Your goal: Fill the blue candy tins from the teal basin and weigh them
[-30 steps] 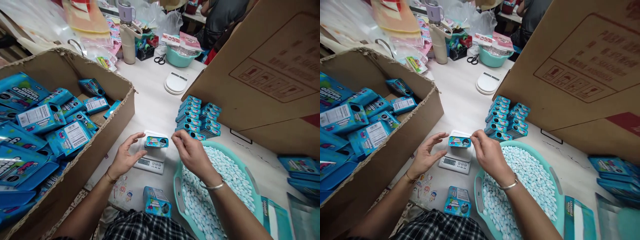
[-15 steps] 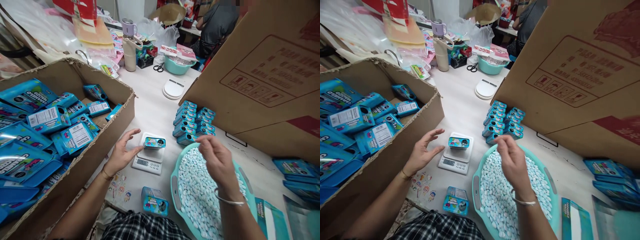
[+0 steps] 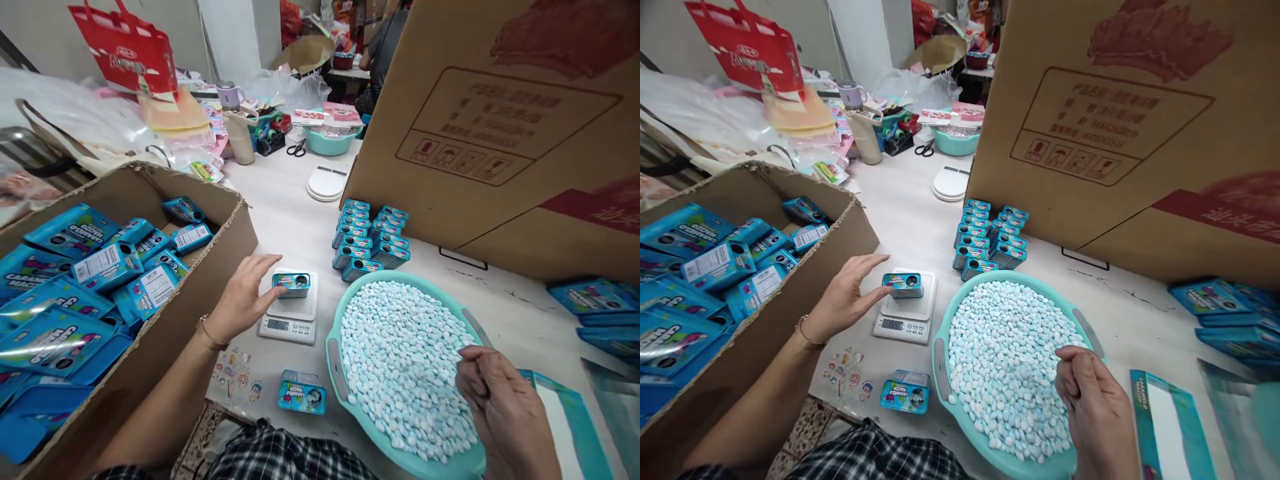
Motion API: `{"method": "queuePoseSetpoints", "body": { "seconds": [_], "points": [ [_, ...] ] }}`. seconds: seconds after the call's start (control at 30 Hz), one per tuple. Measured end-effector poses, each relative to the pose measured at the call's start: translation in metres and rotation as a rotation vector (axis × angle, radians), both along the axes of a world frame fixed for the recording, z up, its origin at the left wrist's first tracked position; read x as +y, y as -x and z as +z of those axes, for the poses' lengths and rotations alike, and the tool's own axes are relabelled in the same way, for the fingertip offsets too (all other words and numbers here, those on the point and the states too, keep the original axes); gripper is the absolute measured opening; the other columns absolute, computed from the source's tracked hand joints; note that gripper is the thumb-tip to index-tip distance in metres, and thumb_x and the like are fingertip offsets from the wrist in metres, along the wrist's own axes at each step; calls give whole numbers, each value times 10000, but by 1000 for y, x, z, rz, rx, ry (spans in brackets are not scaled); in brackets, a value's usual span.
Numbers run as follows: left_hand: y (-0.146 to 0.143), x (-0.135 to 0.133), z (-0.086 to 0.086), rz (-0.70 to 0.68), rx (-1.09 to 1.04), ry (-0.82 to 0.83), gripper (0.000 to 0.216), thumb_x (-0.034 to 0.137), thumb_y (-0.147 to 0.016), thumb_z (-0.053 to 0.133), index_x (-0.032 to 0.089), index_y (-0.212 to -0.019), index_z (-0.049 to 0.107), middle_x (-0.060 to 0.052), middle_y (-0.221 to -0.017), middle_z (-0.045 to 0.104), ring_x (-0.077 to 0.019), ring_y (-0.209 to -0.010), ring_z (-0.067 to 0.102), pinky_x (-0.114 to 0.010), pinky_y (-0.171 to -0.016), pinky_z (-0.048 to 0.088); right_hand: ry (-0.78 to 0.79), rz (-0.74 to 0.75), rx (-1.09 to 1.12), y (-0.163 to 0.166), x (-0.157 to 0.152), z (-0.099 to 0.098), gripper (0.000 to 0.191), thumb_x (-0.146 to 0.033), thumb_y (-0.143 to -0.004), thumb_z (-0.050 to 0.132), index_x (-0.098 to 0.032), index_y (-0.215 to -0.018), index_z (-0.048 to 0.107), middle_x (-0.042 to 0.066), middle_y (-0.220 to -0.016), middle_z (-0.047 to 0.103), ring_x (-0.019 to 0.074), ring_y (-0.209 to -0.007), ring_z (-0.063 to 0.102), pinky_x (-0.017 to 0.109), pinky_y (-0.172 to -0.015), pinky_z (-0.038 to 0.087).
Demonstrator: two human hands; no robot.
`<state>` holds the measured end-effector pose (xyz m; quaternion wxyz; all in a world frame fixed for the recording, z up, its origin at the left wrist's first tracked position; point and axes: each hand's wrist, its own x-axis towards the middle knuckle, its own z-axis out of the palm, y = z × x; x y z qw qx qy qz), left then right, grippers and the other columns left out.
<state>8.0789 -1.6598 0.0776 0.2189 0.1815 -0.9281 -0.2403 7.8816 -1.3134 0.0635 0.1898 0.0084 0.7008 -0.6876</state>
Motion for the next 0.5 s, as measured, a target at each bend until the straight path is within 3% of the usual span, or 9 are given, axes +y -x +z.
{"method": "queuePoseSetpoints", "body": {
  "seconds": [0.2,0.3,0.4,0.5],
  "points": [
    [22,9,-7,-69,-316,189,523,309,-873,678,192,-1352,501,-110,-1248,619,-306,-1108,527,-452,-938,468,54,91,12,7,-4,-7,312,-504,-874,651,-193,-894,651,-36,-585,349,89,-538,303,224,-466,212],
    [34,6,-10,-104,-472,249,337,239,-850,672,203,-1180,610,-92,-1065,680,-305,-1020,567,-431,-857,462,63,145,-23,10,-4,-12,356,-541,-862,654,-190,-916,643,-42,-597,336,86,-540,296,221,-480,214],
    [52,-11,-3,-77,-481,286,232,217,-848,644,230,-1080,650,-67,-1027,702,-278,-991,592,-389,-829,451,76,156,-37,14,1,-19,383,-562,-852,656,-189,-935,631,-48,-603,319,88,-540,284,225,-485,215],
    [84,-40,7,11,-455,326,275,272,-855,625,237,-1126,652,-64,-1038,716,-279,-1001,601,-376,-830,444,100,121,-59,17,8,-22,395,-575,-835,669,-202,-953,615,-52,-609,312,92,-541,266,228,-481,215]
  ]
}}
